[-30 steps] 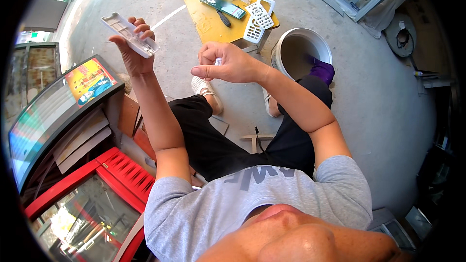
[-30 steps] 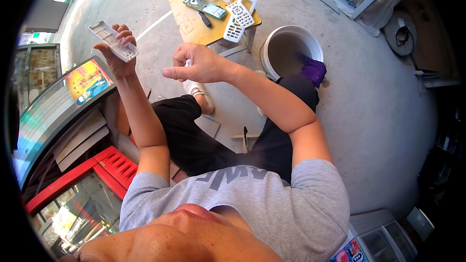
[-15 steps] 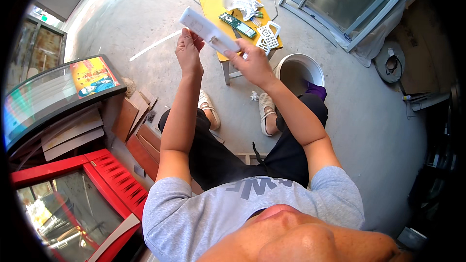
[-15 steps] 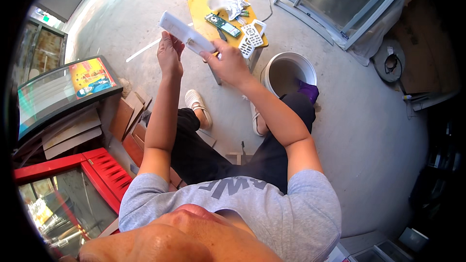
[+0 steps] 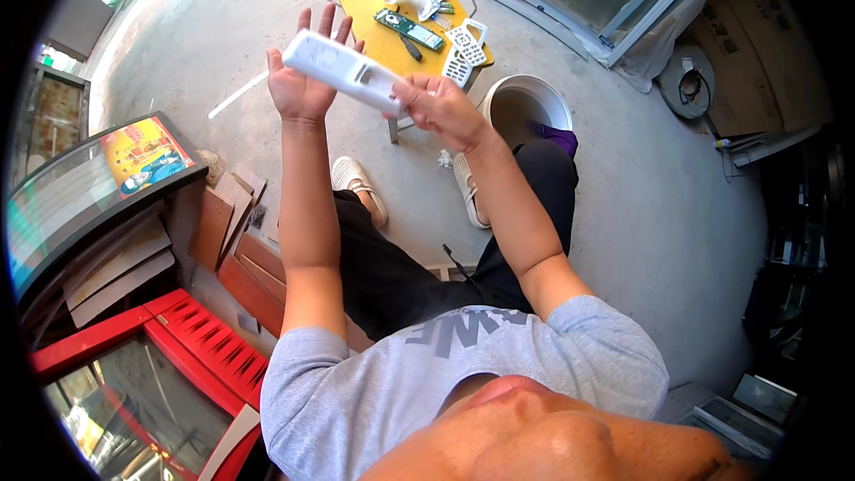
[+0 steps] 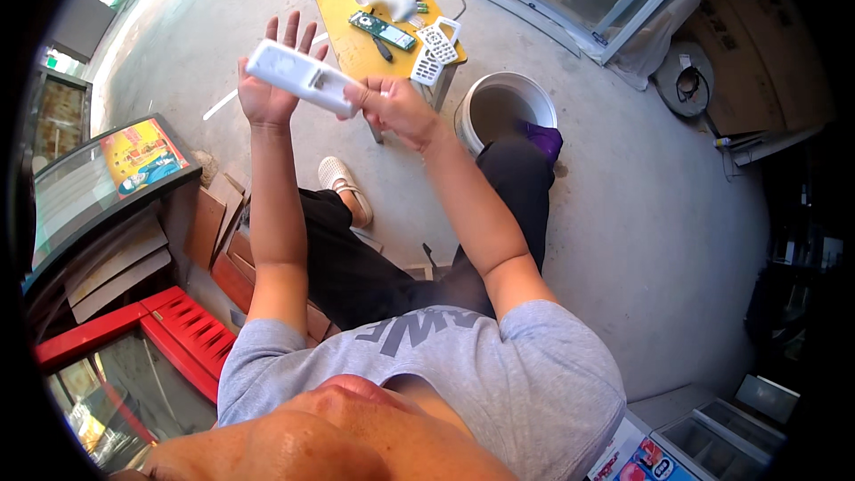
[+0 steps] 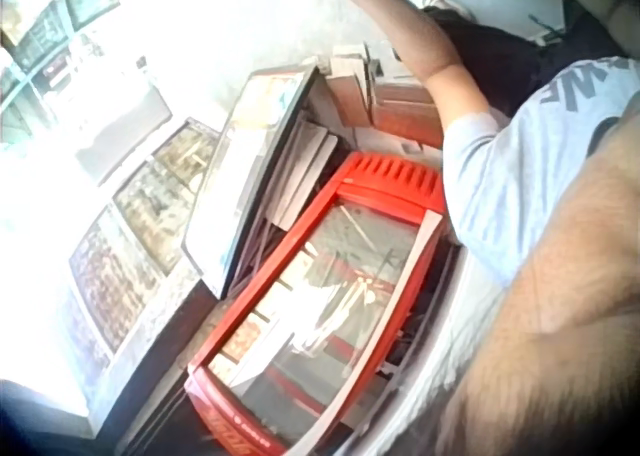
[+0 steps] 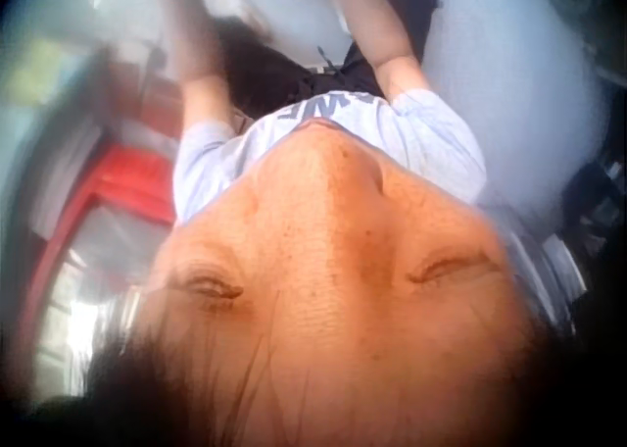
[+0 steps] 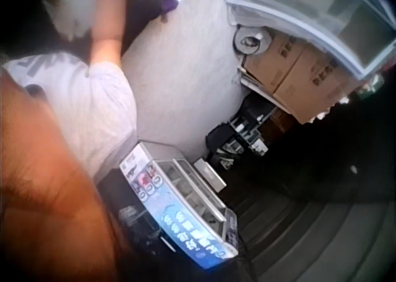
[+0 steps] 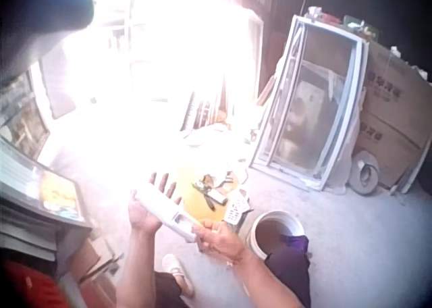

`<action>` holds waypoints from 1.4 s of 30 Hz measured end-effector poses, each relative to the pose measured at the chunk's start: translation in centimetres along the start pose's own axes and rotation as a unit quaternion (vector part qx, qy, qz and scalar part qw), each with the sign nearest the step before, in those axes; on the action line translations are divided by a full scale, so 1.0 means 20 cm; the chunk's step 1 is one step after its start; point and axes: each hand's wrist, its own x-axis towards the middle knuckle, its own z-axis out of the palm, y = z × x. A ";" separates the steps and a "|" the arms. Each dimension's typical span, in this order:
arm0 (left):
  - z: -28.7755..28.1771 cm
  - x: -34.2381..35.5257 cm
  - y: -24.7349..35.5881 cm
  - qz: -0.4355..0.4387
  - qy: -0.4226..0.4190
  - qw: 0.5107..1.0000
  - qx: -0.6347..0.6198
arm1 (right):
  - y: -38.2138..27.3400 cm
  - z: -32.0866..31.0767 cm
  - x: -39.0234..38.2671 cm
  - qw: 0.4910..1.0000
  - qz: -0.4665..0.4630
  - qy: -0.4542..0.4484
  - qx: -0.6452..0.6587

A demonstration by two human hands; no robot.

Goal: The person disassembles a remote control and wipes the internal components, including the plastic housing and the circuit board, with a cloth.

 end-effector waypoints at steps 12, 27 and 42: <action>-0.05 0.00 -0.05 -0.020 0.056 0.993 -0.101 | -0.07 -0.13 -0.05 0.995 -0.012 -0.053 0.079; 0.04 0.03 -0.19 -0.036 0.062 0.997 0.017 | -0.13 -0.14 -0.19 0.917 -0.141 -0.204 0.313; 0.04 0.06 -0.25 -0.053 0.055 0.997 0.018 | 0.01 -0.25 -0.07 0.988 0.105 0.106 -0.043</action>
